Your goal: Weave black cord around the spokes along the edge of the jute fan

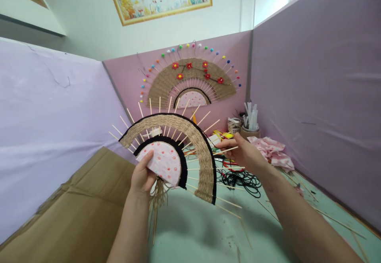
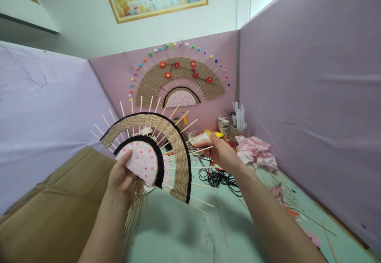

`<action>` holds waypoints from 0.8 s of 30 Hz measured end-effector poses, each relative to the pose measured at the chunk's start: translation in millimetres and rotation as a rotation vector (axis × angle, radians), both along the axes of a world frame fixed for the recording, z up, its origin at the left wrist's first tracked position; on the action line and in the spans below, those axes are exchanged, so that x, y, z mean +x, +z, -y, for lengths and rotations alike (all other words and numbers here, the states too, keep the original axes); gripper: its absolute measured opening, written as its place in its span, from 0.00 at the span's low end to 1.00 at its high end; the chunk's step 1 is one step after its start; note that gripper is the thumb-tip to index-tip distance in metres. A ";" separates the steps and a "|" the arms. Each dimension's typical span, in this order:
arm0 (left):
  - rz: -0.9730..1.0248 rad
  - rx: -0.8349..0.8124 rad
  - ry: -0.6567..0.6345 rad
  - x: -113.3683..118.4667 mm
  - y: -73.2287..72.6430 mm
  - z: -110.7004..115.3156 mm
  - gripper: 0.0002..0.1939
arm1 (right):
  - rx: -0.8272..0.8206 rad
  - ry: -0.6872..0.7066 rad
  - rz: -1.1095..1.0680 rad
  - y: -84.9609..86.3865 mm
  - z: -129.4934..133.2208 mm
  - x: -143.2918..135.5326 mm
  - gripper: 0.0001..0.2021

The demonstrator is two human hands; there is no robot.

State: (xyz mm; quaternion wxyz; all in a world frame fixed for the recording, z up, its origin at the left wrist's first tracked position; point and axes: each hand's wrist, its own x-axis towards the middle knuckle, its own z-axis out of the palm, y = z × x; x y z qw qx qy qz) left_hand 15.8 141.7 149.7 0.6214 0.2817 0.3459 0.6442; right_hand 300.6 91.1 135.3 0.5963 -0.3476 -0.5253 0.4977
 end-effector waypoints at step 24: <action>-0.018 0.029 0.119 2.3 3.1 -1.3 0.06 | 0.344 -0.470 0.577 3.7 5.7 7.3 0.20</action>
